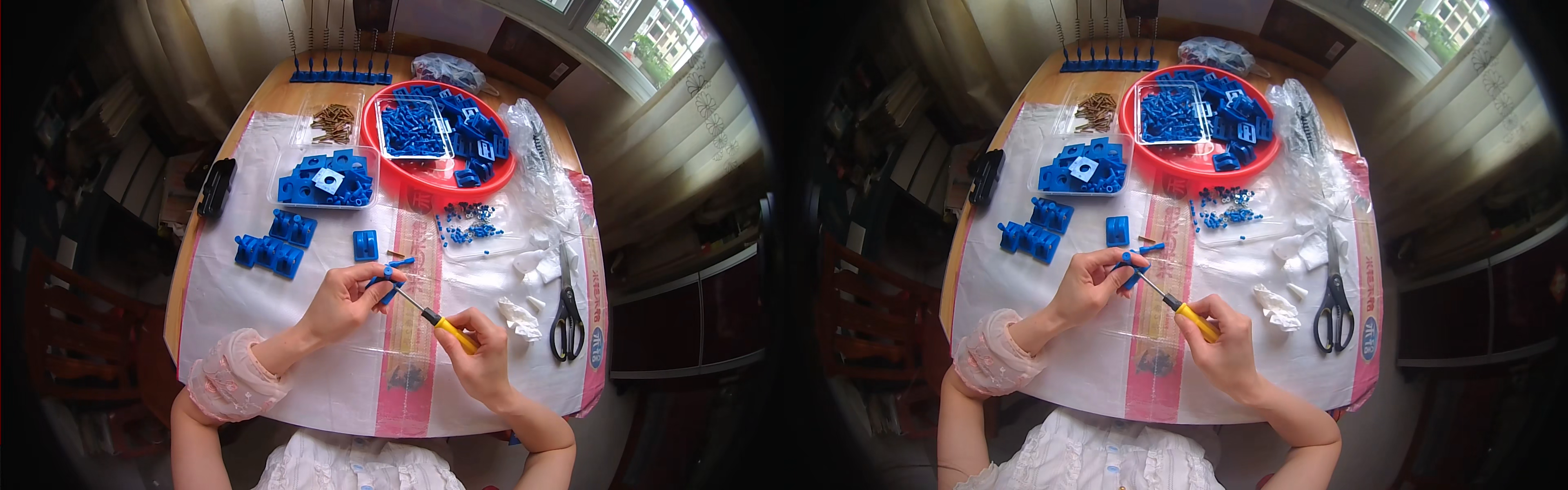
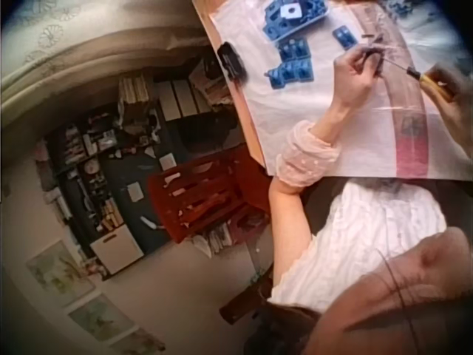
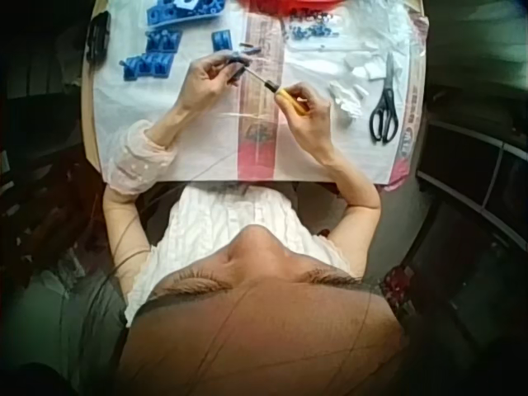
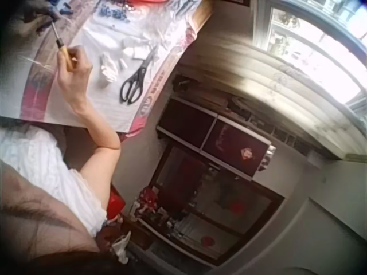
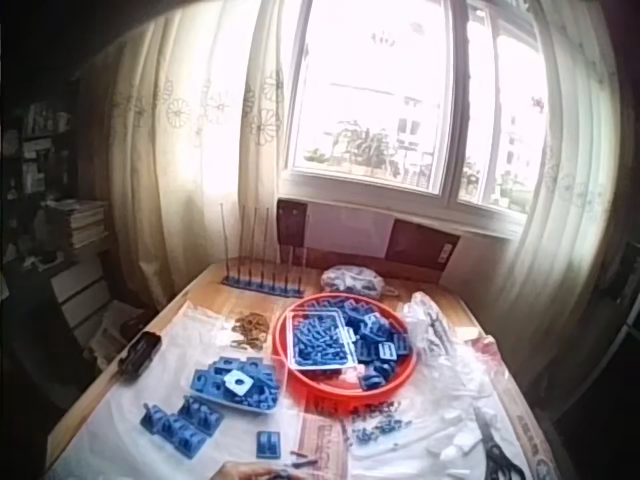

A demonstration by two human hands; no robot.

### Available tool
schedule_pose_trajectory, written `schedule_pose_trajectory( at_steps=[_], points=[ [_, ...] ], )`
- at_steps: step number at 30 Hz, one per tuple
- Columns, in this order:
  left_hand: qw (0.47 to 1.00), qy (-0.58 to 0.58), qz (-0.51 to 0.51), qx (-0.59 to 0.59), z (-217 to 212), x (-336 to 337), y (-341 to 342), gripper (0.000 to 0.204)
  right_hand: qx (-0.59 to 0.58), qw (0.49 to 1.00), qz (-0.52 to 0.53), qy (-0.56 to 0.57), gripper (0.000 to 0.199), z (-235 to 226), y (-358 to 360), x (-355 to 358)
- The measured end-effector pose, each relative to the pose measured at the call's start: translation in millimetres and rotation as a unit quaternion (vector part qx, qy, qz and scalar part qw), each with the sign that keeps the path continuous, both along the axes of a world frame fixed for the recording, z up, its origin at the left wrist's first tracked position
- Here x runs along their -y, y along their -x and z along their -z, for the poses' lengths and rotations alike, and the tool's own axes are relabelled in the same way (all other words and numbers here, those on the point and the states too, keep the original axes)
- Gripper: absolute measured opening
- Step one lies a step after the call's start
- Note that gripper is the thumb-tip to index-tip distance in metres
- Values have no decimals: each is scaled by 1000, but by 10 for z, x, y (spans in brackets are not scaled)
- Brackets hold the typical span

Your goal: Assembling blue plastic components using a screwdriver.

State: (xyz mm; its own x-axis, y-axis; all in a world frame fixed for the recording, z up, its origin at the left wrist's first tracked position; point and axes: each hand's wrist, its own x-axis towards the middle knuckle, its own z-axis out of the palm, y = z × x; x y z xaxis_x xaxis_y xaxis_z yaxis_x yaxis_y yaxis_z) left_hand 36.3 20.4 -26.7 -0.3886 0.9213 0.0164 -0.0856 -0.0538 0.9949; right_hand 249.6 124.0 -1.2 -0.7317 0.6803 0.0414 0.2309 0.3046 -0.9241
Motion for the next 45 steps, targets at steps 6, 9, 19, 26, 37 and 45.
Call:
schedule_pose_trajectory(
  at_steps=[6,9,19,26,37,45],
  points=[
    [1000,-6,-5,-9,16,-14,-17,19,-8,998,3,70,10,-4,-14,-5],
    [999,-12,-12,-31,-17,11,-18,19,-22,996,5,90,12,-15,3,1],
    [1000,9,-2,-15,76,-44,3,21,24,997,-51,53,15,-6,38,-230],
    [975,-5,-47,-216,-122,-14,-67,38,-107,965,-92,221,21,-156,-43,-375],
    [958,-45,-5,-284,-88,64,-393,52,-47,997,-27,58,16,118,118,-21],
    [980,-29,34,-196,-139,38,-407,27,-59,997,-32,-25,12,121,127,-65]
  ],
)
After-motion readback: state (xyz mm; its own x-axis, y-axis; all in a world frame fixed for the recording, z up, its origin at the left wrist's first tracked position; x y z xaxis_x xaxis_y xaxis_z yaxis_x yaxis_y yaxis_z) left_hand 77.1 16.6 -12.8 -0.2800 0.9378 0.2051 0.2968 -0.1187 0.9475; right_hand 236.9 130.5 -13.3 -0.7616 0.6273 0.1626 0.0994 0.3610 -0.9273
